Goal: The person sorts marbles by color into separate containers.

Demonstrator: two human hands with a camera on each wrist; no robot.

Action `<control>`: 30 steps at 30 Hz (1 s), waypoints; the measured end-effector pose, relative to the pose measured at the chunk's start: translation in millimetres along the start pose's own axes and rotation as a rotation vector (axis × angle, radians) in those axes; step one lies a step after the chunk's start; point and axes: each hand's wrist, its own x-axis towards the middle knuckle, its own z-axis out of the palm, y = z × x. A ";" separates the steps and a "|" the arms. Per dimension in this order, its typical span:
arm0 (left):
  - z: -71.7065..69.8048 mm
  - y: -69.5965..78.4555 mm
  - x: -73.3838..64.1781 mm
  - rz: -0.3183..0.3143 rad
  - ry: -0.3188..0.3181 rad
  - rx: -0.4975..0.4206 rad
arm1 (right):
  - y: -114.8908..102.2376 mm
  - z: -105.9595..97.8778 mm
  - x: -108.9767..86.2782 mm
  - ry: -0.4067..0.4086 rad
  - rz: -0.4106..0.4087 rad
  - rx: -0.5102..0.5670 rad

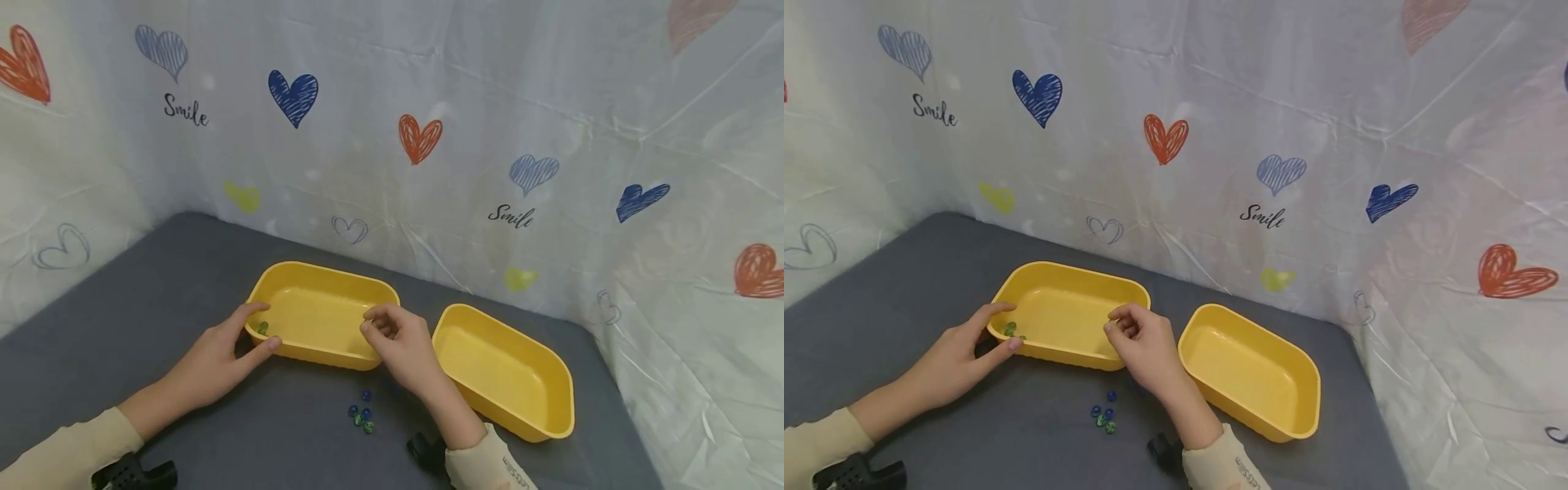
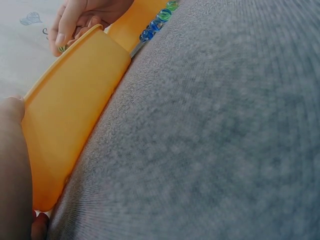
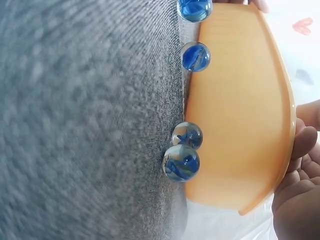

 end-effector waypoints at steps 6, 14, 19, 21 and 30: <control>-1.0 0.0 0.5 0.005 0.011 0.021 | 2.6 1.1 0.8 0.020 -0.020 -0.008; 0.5 0.1 1.4 0.004 0.006 0.016 | 2.6 1.2 0.4 0.034 -0.022 -0.010; 0.2 1.2 1.0 -0.004 -0.005 0.007 | 2.6 1.4 0.0 0.032 -0.032 -0.012; 0.2 1.5 1.1 -0.001 -0.002 0.010 | 3.2 1.3 0.0 0.034 -0.028 -0.022; 0.2 0.6 1.2 -0.002 -0.003 0.000 | 2.6 2.3 -0.8 0.040 -0.042 -0.029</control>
